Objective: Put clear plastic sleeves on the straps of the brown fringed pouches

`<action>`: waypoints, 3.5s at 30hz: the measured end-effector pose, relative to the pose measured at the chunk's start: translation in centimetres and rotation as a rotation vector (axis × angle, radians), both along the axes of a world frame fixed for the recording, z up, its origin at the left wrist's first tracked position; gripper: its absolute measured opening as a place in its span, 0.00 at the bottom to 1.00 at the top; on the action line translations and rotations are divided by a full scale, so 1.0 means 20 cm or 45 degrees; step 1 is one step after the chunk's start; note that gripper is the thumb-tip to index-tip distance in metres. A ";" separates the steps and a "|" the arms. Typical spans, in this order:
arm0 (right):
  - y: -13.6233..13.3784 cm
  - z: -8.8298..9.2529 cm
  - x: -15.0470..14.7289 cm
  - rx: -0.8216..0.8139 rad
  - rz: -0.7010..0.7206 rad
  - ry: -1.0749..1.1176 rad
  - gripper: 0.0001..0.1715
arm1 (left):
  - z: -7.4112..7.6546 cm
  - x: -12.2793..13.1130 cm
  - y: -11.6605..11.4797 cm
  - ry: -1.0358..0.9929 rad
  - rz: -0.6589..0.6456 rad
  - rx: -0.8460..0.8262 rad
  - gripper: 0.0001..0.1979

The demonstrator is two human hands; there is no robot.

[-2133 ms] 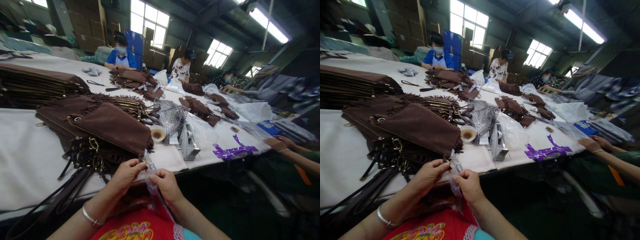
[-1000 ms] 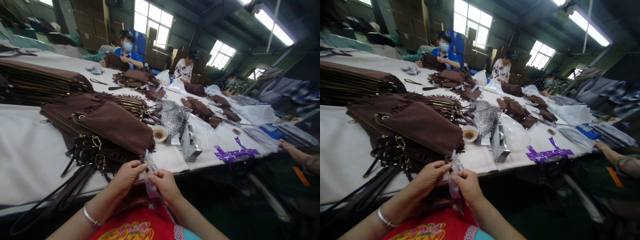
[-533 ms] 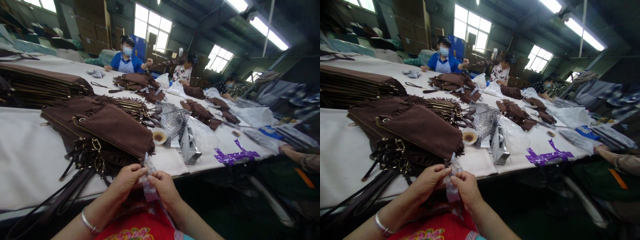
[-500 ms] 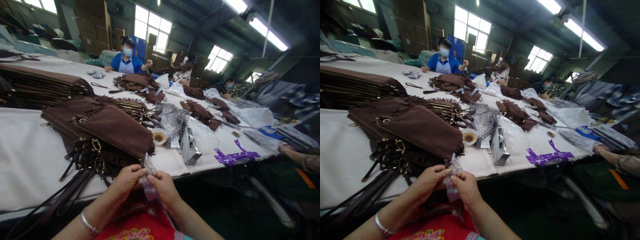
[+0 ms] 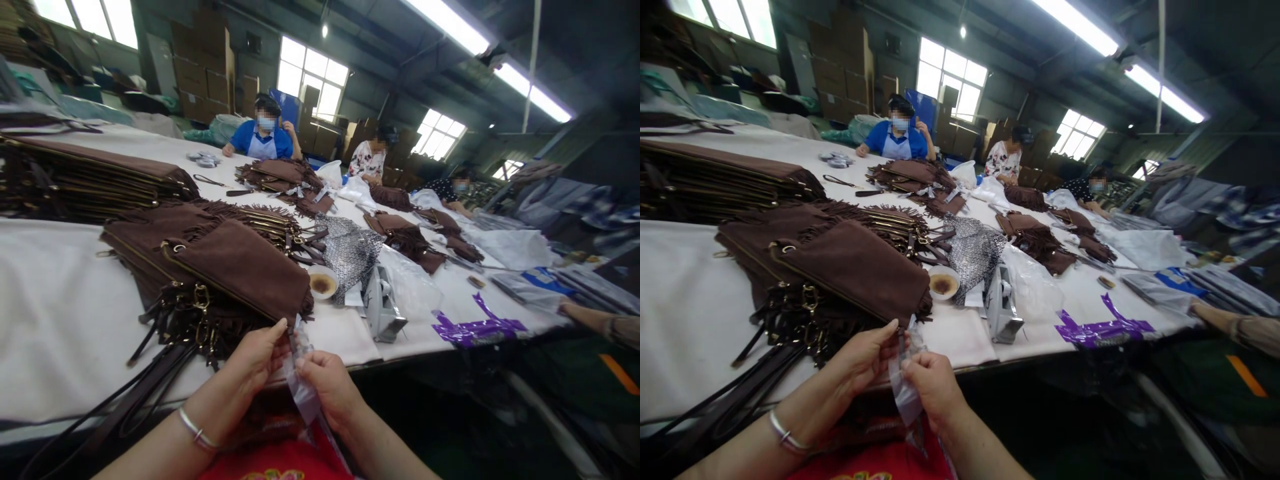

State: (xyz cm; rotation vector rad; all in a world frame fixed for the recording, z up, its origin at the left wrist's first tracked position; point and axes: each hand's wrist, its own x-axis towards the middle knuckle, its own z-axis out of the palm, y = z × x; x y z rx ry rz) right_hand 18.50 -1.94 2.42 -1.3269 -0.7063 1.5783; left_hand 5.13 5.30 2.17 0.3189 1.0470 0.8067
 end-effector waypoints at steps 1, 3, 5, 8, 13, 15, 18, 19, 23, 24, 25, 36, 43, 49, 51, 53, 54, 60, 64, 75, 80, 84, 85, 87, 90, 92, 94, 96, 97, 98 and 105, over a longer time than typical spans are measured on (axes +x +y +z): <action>-0.01 0.00 0.00 -0.001 0.004 -0.005 0.17 | -0.01 0.01 0.01 0.007 0.011 0.003 0.10; -0.02 0.00 0.00 0.005 0.019 -0.044 0.18 | -0.02 0.01 0.01 0.013 0.019 0.011 0.10; -0.02 -0.01 0.01 0.019 0.024 -0.117 0.19 | -0.02 0.01 0.01 0.014 0.011 0.015 0.10; 0.00 -0.02 0.01 0.071 0.019 -0.226 0.22 | 0.00 0.00 0.00 0.008 -0.008 0.048 0.11; 0.08 0.00 -0.04 0.150 -0.094 -0.262 0.23 | 0.02 -0.01 -0.02 -0.015 -0.064 0.143 0.15; 0.10 0.01 -0.06 0.129 -0.156 -0.232 0.21 | 0.02 -0.03 -0.02 -0.008 -0.074 0.164 0.16; 0.12 0.00 -0.09 0.106 -0.196 -0.184 0.21 | 0.01 -0.05 -0.03 0.014 -0.092 0.179 0.16; 0.12 -0.01 -0.09 0.114 -0.198 -0.172 0.21 | 0.01 -0.05 -0.03 0.017 -0.099 0.183 0.16; 0.14 -0.03 -0.11 0.138 -0.214 -0.171 0.22 | 0.01 -0.06 -0.04 -0.028 -0.113 0.185 0.17; 0.14 -0.03 -0.11 0.124 -0.217 -0.171 0.22 | 0.02 -0.07 -0.05 -0.045 -0.118 0.168 0.17; 0.15 -0.04 -0.11 0.104 -0.215 -0.166 0.21 | 0.03 -0.07 -0.07 -0.063 -0.127 0.153 0.18; 0.23 -0.07 -0.11 -0.042 -0.066 -0.475 0.10 | -0.10 -0.01 -0.15 0.257 -0.133 0.120 0.27; 0.28 -0.06 -0.07 0.308 0.059 -0.947 0.08 | -0.14 0.02 -0.13 0.444 -0.028 0.271 0.25; 0.27 -0.05 0.00 0.522 0.146 -0.953 0.10 | -0.08 0.02 -0.13 0.380 0.029 0.270 0.24; 0.26 -0.04 0.04 0.843 0.236 -1.056 0.14 | -0.07 0.01 -0.14 0.358 0.023 0.272 0.24; 0.27 -0.03 0.07 1.127 0.389 -1.206 0.18 | -0.08 0.00 -0.14 0.426 -0.003 0.328 0.23; 0.27 -0.03 0.08 1.215 0.462 -1.281 0.18 | -0.09 0.00 -0.14 0.495 -0.022 0.377 0.22; 0.32 0.00 0.07 1.416 0.659 -1.652 0.09 | -0.13 -0.03 -0.13 0.902 -0.091 0.740 0.21; 0.36 0.03 0.05 1.375 0.742 -1.743 0.07 | -0.11 -0.04 -0.14 0.967 -0.162 0.935 0.19; 0.48 0.11 0.05 1.575 1.083 -1.709 0.10 | -0.13 -0.04 -0.16 1.132 -0.136 1.093 0.13; 0.48 0.07 0.05 1.723 1.091 -1.800 0.05 | -0.13 -0.05 -0.14 1.130 -0.176 1.040 0.14; 0.44 0.04 0.05 1.783 0.969 -1.941 0.09 | -0.10 -0.06 -0.11 0.831 -0.216 0.755 0.17; 0.43 0.04 0.05 1.786 0.929 -1.961 0.09 | -0.09 -0.07 -0.11 0.646 -0.234 0.615 0.18; 0.41 0.04 0.05 1.788 0.861 -1.967 0.11 | -0.06 -0.08 -0.12 0.239 -0.263 0.336 0.21; 0.39 0.05 0.07 1.804 0.824 -1.945 0.12 | -0.04 -0.10 -0.13 -0.145 -0.228 0.094 0.23; 0.39 0.06 0.07 1.815 0.828 -1.934 0.12 | -0.05 -0.10 -0.13 -0.242 -0.179 0.015 0.23; 0.38 0.06 0.08 1.806 0.837 -1.915 0.12 | -0.06 -0.09 -0.13 -0.268 -0.136 -0.023 0.21; 0.37 0.07 0.08 1.782 0.850 -1.862 0.11 | -0.06 -0.07 -0.13 -0.220 -0.105 -0.031 0.19; 0.35 0.07 0.08 1.765 0.851 -1.824 0.10 | -0.05 -0.06 -0.13 -0.172 -0.094 -0.022 0.19; 0.33 0.08 0.09 1.741 0.840 -1.784 0.10 | -0.04 -0.06 -0.14 -0.117 -0.090 -0.009 0.18; 0.16 0.20 0.48 1.347 0.002 -1.646 0.16 | -0.05 -0.01 -0.15 0.180 -0.099 0.120 0.26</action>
